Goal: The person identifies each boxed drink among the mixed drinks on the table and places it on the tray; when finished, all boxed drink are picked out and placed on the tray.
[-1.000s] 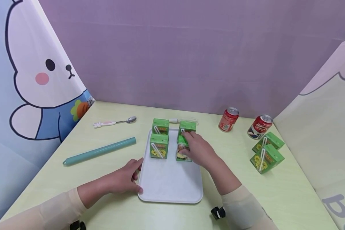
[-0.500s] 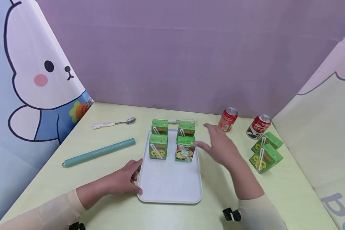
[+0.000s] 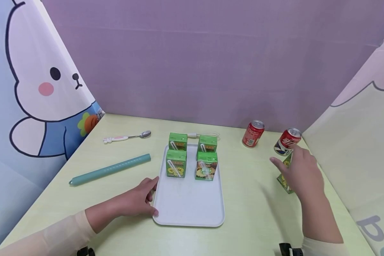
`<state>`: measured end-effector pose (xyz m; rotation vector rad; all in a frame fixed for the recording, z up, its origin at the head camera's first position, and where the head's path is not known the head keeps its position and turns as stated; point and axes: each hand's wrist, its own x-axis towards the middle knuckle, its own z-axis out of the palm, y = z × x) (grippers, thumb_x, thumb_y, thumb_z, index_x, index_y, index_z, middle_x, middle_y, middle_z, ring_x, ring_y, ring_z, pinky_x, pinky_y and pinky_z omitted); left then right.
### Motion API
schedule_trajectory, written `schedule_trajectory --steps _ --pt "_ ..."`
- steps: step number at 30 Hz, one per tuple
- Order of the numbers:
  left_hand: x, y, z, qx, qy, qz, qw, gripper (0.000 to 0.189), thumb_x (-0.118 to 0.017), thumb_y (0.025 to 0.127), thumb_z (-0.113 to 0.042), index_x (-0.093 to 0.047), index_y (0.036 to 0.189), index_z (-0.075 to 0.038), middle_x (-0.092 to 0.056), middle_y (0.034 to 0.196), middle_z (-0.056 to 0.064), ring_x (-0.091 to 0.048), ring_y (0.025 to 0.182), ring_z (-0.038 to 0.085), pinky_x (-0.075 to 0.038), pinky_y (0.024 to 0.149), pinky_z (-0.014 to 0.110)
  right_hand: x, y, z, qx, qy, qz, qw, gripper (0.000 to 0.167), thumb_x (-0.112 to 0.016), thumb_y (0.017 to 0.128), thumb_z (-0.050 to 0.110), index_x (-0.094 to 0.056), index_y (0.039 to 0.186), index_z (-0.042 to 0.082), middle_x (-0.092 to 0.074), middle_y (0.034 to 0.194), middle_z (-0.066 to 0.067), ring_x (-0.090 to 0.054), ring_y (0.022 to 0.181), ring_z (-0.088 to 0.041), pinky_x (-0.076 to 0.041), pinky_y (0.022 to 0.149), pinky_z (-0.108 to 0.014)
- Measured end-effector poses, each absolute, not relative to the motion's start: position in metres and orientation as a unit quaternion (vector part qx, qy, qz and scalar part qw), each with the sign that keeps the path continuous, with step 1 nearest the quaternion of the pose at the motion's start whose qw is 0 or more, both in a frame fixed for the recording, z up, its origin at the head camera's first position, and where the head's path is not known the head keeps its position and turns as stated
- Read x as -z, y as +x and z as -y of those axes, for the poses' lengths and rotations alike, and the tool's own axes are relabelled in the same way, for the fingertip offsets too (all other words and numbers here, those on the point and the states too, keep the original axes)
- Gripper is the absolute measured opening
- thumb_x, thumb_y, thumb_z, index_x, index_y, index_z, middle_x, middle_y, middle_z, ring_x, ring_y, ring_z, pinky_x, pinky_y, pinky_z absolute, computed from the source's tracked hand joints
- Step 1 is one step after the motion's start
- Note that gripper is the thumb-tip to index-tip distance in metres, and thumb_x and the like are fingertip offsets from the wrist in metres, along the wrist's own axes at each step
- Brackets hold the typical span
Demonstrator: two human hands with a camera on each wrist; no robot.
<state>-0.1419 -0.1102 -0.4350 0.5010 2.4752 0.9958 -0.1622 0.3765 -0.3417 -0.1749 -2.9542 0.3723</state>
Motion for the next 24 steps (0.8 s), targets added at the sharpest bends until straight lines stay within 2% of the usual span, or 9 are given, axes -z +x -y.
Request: schedule_trajectory --steps 3,6,10,12,14,18,24 --pt "0.434 -0.142 0.110 -0.358 0.180 -0.891 0.212 0.114 -0.087 0.070 -0.026 -0.017 0.154 0.003 -0.042 0.110 0.006 -0.047 0.085 0.014 -0.039 0.070 0.026 0.349 -0.154 -0.396 -0.118 -0.087 0.987 0.069 0.104 -0.050 0.088 0.070 -0.023 0.148 -0.010 -0.034 0.132 -0.042 -0.035 0.112 -0.059 -0.038 0.074 -0.069" --pt "0.434 -0.141 0.111 -0.359 0.179 -0.891 0.213 0.114 -0.087 0.070 -0.026 -0.016 0.155 0.003 -0.042 0.111 0.006 -0.047 0.085 0.014 -0.039 0.069 0.026 0.356 -0.149 -0.412 -0.113 -0.118 0.985 0.051 0.107 -0.048 0.088 0.073 -0.021 0.147 -0.012 -0.035 0.127 -0.042 -0.040 0.101 -0.053 -0.040 0.061 -0.057" --pt "0.432 -0.141 0.111 -0.359 0.176 -0.891 0.214 0.114 -0.087 0.070 -0.026 -0.016 0.155 0.002 -0.041 0.112 0.007 -0.047 0.086 0.014 -0.039 0.069 0.026 0.363 -0.146 -0.425 -0.107 -0.143 0.984 0.017 0.109 -0.044 0.088 0.075 -0.026 0.141 -0.018 -0.043 0.112 -0.039 -0.047 0.083 -0.043 -0.037 0.051 -0.042" --pt "0.432 -0.141 0.111 -0.359 0.174 -0.891 0.216 0.114 -0.087 0.070 -0.027 -0.016 0.155 0.001 -0.041 0.112 0.006 -0.047 0.086 0.014 -0.039 0.069 0.026 0.366 -0.146 -0.429 -0.106 -0.146 0.984 -0.002 0.110 -0.042 0.087 0.076 -0.029 0.137 -0.021 -0.046 0.106 -0.038 -0.051 0.077 -0.041 -0.038 0.049 -0.041" --pt "0.432 -0.141 0.111 -0.358 0.173 -0.891 0.216 0.114 -0.087 0.070 -0.027 -0.016 0.155 0.001 -0.041 0.112 0.006 -0.047 0.086 0.014 -0.039 0.070 0.026 0.369 -0.147 -0.431 -0.108 -0.145 0.983 -0.018 0.111 -0.041 0.087 0.077 -0.030 0.134 -0.023 -0.048 0.105 -0.041 -0.054 0.077 -0.045 -0.041 0.050 -0.044" --pt "0.433 -0.141 0.110 -0.357 0.175 -0.892 0.217 0.114 -0.087 0.070 -0.028 -0.016 0.155 0.001 -0.041 0.111 0.006 -0.047 0.086 0.013 -0.039 0.070 0.026 0.374 -0.151 -0.434 -0.118 -0.148 0.981 -0.037 0.112 -0.042 0.087 0.077 -0.031 0.131 -0.025 -0.046 0.112 -0.046 -0.056 0.084 -0.054 -0.045 0.055 -0.051" --pt "0.435 -0.141 0.110 -0.357 0.176 -0.891 0.218 0.115 -0.087 0.070 -0.028 -0.016 0.156 0.000 -0.041 0.110 0.006 -0.047 0.086 0.014 -0.039 0.070 0.027 0.384 -0.156 -0.435 -0.163 -0.170 0.971 -0.032 0.103 -0.054 0.084 0.073 -0.034 0.128 -0.019 -0.052 0.103 -0.034 -0.056 0.077 -0.038 -0.043 0.055 -0.043"
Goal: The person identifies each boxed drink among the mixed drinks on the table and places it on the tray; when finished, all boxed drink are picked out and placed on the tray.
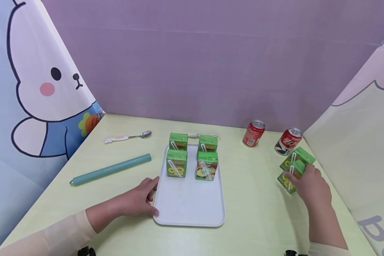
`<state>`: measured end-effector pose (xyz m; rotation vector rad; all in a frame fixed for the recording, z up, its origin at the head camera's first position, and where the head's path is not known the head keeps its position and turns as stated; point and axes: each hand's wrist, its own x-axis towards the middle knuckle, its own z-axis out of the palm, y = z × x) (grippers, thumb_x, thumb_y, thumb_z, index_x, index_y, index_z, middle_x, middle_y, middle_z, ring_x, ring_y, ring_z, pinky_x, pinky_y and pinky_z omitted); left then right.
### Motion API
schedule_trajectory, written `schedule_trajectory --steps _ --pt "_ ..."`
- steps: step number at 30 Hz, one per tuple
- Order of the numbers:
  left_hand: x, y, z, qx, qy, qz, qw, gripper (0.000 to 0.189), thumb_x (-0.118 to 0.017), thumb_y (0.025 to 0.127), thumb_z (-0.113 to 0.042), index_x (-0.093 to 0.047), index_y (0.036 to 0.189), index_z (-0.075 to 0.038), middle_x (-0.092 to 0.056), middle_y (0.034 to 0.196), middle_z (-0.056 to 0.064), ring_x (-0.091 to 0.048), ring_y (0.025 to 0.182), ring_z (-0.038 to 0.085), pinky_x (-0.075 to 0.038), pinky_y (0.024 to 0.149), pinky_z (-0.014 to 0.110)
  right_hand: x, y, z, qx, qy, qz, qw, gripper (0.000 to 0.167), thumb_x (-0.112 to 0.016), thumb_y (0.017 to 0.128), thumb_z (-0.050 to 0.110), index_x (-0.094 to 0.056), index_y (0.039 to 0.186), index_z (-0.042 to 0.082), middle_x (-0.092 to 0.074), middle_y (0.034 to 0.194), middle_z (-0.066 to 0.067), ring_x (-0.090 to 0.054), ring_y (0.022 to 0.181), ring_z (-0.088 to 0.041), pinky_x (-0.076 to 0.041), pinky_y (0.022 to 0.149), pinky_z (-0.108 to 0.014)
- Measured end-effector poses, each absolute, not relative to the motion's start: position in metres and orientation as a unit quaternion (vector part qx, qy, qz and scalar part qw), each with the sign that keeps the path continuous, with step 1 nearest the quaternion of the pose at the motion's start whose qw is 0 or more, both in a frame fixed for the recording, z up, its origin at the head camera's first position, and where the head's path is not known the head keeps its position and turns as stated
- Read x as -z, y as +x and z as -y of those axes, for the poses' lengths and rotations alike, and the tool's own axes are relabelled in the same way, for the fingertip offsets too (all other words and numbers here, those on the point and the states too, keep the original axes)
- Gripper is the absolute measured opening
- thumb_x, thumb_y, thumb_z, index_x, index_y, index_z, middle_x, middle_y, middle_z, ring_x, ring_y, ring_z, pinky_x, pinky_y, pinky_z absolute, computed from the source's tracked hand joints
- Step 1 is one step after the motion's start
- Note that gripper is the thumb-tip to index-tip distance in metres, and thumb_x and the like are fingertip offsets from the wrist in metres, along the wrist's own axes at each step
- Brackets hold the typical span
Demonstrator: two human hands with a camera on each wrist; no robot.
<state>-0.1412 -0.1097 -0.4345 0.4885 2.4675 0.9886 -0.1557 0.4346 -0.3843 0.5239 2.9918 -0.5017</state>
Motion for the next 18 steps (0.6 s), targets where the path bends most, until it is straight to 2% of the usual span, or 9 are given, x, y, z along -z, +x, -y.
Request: schedule_trajectory --steps 7,12,18 --pt "0.436 -0.142 0.110 -0.357 0.175 -0.892 0.215 0.115 -0.087 0.070 -0.028 -0.016 0.156 -0.001 -0.041 0.111 0.005 -0.047 0.087 0.013 -0.039 0.071 0.027 0.393 -0.160 -0.435 0.174 0.163 -0.971 -0.002 0.096 -0.065 0.085 0.060 -0.033 0.132 -0.018 -0.050 0.104 -0.033 -0.056 0.081 -0.038 -0.043 0.055 -0.041" --pt "0.437 -0.142 0.110 -0.358 0.175 -0.892 0.216 0.116 -0.088 0.069 -0.029 -0.016 0.156 -0.001 -0.041 0.111 0.005 -0.047 0.086 0.013 -0.039 0.070 0.027 0.394 -0.163 -0.434 0.194 0.163 -0.967 0.004 0.097 -0.069 0.085 0.055 -0.030 0.134 -0.018 -0.047 0.108 -0.034 -0.057 0.084 -0.039 -0.046 0.058 -0.041" --pt "0.436 -0.141 0.110 -0.358 0.176 -0.892 0.214 0.116 -0.087 0.069 -0.028 -0.015 0.156 -0.001 -0.041 0.112 0.005 -0.047 0.086 0.013 -0.039 0.071 0.027 0.397 -0.164 -0.432 0.203 0.155 -0.967 -0.003 0.103 -0.067 0.086 0.056 -0.018 0.152 -0.007 -0.045 0.123 -0.038 -0.056 0.098 -0.047 -0.048 0.065 -0.051"
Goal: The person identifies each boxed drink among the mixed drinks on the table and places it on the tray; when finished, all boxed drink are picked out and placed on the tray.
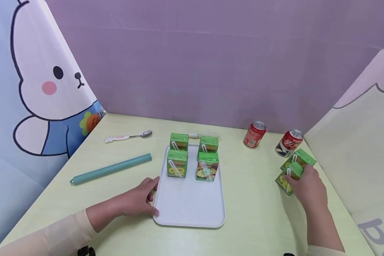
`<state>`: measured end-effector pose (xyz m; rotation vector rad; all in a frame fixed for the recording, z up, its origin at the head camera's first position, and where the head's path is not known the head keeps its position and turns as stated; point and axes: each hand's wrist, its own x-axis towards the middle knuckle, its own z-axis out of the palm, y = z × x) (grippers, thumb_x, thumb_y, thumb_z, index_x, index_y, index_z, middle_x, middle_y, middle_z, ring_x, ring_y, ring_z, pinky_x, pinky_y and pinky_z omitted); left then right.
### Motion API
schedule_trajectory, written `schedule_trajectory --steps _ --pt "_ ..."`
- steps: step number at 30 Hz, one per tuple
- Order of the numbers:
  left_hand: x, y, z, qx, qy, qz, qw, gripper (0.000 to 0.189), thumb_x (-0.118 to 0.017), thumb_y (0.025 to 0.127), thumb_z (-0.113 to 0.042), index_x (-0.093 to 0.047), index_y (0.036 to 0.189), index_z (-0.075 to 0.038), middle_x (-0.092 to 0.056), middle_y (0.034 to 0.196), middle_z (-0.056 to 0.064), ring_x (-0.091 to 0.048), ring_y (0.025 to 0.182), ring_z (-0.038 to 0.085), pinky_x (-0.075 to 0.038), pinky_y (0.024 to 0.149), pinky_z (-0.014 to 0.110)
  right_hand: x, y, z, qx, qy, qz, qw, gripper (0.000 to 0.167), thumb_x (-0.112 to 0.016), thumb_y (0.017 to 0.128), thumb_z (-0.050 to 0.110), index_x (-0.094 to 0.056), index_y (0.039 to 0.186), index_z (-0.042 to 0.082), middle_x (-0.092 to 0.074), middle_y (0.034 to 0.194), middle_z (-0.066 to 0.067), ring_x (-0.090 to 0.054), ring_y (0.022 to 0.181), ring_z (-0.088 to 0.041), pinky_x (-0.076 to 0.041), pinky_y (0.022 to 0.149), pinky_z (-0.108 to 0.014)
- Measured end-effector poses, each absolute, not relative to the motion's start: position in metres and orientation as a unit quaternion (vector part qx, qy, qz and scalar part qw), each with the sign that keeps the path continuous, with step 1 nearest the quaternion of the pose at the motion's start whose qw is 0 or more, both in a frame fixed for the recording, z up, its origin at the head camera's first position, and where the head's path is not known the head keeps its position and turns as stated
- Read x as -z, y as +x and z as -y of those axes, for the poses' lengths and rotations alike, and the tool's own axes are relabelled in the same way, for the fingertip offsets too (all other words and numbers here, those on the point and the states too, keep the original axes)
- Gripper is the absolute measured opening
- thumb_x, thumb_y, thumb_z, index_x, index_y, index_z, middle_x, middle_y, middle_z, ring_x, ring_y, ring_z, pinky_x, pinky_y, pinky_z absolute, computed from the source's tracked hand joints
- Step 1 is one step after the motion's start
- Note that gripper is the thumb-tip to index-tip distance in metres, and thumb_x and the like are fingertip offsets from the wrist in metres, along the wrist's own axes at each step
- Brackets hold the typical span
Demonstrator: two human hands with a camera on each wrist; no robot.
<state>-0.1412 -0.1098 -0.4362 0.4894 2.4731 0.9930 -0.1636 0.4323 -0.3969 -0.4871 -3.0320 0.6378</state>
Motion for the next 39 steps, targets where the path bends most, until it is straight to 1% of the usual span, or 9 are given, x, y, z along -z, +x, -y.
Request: schedule_trajectory --steps 3,8,11,14,16,20,30,35,39 --pt "0.435 -0.141 0.109 -0.359 0.177 -0.891 0.214 0.116 -0.087 0.069 -0.027 -0.015 0.156 0.000 -0.041 0.112 0.006 -0.047 0.086 0.014 -0.039 0.070 0.027 0.398 -0.162 -0.429 -0.202 -0.143 0.969 0.016 0.103 -0.066 0.086 0.057 -0.015 0.154 -0.003 -0.047 0.124 -0.036 -0.056 0.097 -0.046 -0.047 0.064 -0.050" --pt "0.434 -0.140 0.109 -0.365 0.178 -0.888 0.215 0.115 -0.088 0.069 -0.026 -0.016 0.155 0.001 -0.041 0.112 0.007 -0.047 0.086 0.014 -0.039 0.069 0.026 0.391 -0.160 -0.416 -0.185 -0.114 0.976 0.031 0.104 -0.066 0.085 0.059 -0.020 0.150 -0.010 -0.055 0.108 -0.028 -0.057 0.083 -0.035 -0.042 0.056 -0.038" --pt "0.434 -0.139 0.109 -0.367 0.178 -0.888 0.214 0.115 -0.088 0.069 -0.026 -0.016 0.155 0.001 -0.041 0.112 0.007 -0.047 0.086 0.015 -0.039 0.069 0.026 0.382 -0.158 -0.405 -0.176 -0.101 0.978 0.038 0.093 -0.065 0.085 0.060 -0.034 0.139 -0.010 -0.057 0.094 -0.021 -0.055 0.075 -0.030 -0.038 0.052 -0.035" --pt "0.434 -0.139 0.109 -0.365 0.177 -0.889 0.214 0.115 -0.088 0.069 -0.026 -0.016 0.155 0.001 -0.041 0.112 0.007 -0.047 0.086 0.014 -0.039 0.069 0.026 0.372 -0.156 -0.392 -0.174 -0.088 0.980 0.044 0.083 -0.065 0.085 0.060 -0.041 0.124 -0.009 -0.058 0.088 -0.016 -0.053 0.071 -0.027 -0.037 0.050 -0.033" --pt "0.434 -0.139 0.109 -0.364 0.175 -0.889 0.214 0.115 -0.088 0.069 -0.026 -0.016 0.155 0.000 -0.041 0.111 0.007 -0.046 0.086 0.014 -0.039 0.069 0.026 0.364 -0.155 -0.383 -0.179 -0.082 0.980 0.042 0.081 -0.066 0.084 0.060 -0.042 0.121 -0.008 -0.059 0.090 -0.018 -0.055 0.072 -0.027 -0.038 0.050 -0.033" --pt "0.434 -0.139 0.109 -0.365 0.175 -0.889 0.215 0.115 -0.088 0.069 -0.026 -0.016 0.155 0.000 -0.041 0.111 0.007 -0.046 0.086 0.014 -0.039 0.069 0.026 0.348 -0.151 -0.360 -0.185 -0.064 0.980 0.041 0.084 -0.067 0.083 0.060 -0.041 0.124 -0.009 -0.060 0.097 -0.021 -0.057 0.074 -0.028 -0.041 0.052 -0.032" --pt "0.433 -0.139 0.109 -0.365 0.172 -0.889 0.216 0.115 -0.088 0.069 -0.026 -0.017 0.155 0.000 -0.041 0.111 0.007 -0.047 0.086 0.015 -0.039 0.069 0.026 0.327 -0.138 -0.306 -0.177 0.010 0.982 0.064 0.085 -0.073 0.080 0.057 -0.045 0.131 -0.005 -0.059 0.092 -0.013 -0.054 0.073 -0.025 -0.040 0.056 -0.032" --pt "0.434 -0.139 0.109 -0.364 0.173 -0.890 0.216 0.114 -0.088 0.069 -0.026 -0.017 0.155 -0.001 -0.040 0.111 0.007 -0.046 0.086 0.015 -0.039 0.068 0.026 0.326 -0.132 -0.277 -0.176 0.038 0.982 0.057 0.070 -0.079 0.078 0.047 -0.050 0.121 0.000 -0.060 0.091 -0.010 -0.056 0.072 -0.022 -0.044 0.060 -0.034" --pt "0.434 -0.140 0.110 -0.365 0.175 -0.889 0.215 0.113 -0.088 0.070 -0.027 -0.018 0.155 0.000 -0.040 0.110 0.007 -0.047 0.086 0.014 -0.039 0.069 0.026 0.329 -0.127 -0.253 -0.183 0.065 0.980 0.051 0.066 -0.080 0.078 0.047 -0.051 0.119 0.004 -0.059 0.090 -0.006 -0.054 0.072 -0.019 -0.043 0.060 -0.033"
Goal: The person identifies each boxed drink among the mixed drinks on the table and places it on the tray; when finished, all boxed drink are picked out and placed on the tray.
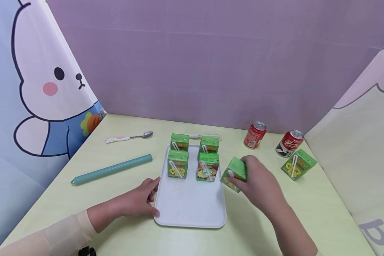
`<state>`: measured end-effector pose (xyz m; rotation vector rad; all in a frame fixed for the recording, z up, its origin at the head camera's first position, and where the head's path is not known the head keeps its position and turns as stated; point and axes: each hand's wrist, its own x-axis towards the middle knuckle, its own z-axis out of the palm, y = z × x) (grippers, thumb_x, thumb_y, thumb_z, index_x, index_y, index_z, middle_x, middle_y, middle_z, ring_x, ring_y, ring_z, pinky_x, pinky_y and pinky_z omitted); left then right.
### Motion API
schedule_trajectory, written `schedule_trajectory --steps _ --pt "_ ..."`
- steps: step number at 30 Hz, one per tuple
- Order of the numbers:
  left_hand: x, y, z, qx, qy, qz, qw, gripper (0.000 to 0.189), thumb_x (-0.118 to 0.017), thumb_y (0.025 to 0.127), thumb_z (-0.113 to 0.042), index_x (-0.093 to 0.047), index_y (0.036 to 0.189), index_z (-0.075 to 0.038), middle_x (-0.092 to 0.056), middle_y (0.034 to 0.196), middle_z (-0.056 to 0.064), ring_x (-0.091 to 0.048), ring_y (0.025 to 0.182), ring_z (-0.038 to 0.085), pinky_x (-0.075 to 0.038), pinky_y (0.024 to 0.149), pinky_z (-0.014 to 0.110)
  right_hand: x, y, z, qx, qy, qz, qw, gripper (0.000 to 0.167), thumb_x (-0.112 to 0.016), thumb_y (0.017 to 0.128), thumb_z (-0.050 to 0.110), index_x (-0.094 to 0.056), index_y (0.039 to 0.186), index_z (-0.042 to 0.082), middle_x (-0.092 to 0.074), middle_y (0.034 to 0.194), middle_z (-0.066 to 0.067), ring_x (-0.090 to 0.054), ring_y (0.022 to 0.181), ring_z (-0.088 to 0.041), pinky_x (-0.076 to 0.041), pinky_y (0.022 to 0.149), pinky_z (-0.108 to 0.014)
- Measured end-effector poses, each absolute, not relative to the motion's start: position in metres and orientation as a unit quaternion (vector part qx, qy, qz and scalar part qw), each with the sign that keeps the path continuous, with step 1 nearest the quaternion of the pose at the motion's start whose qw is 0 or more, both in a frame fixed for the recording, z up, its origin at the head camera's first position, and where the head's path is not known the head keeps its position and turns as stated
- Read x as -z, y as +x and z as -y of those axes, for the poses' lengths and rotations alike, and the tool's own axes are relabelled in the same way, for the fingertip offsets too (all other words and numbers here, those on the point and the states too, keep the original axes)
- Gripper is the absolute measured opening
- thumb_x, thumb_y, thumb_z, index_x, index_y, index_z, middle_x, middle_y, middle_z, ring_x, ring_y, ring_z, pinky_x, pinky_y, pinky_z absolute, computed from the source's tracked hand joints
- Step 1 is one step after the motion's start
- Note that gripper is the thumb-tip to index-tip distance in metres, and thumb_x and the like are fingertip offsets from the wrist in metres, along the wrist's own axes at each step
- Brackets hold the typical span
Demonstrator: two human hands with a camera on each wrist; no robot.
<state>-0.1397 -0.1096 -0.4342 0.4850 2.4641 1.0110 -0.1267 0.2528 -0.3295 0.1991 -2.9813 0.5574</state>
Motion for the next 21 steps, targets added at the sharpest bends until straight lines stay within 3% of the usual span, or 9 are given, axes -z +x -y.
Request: schedule_trajectory --steps 9,15,21 --pt "0.436 -0.141 0.109 -0.363 0.172 -0.890 0.217 0.115 -0.088 0.069 -0.027 -0.016 0.156 -0.001 -0.041 0.112 0.007 -0.047 0.087 0.015 -0.039 0.069 0.027 0.342 -0.124 -0.200 -0.190 0.112 0.975 0.015 0.062 -0.082 0.077 0.043 -0.052 0.120 0.010 -0.057 0.090 0.001 -0.050 0.073 -0.014 -0.042 0.062 -0.030" --pt "0.436 -0.141 0.110 -0.368 0.177 -0.887 0.215 0.115 -0.088 0.069 -0.025 -0.017 0.155 0.000 -0.041 0.110 0.007 -0.047 0.086 0.015 -0.040 0.069 0.026 0.353 -0.126 -0.169 -0.189 0.151 0.970 -0.007 0.065 -0.084 0.074 0.041 -0.052 0.124 0.015 -0.060 0.098 0.005 -0.052 0.078 -0.011 -0.045 0.066 -0.030" --pt "0.436 -0.141 0.111 -0.373 0.183 -0.885 0.211 0.112 -0.088 0.070 -0.024 -0.019 0.155 0.000 -0.041 0.110 0.007 -0.047 0.086 0.015 -0.040 0.068 0.026 0.364 -0.130 -0.147 -0.181 0.195 0.964 -0.009 0.058 -0.084 0.073 0.045 -0.054 0.115 0.018 -0.055 0.096 0.009 -0.050 0.079 -0.009 -0.045 0.069 -0.029"
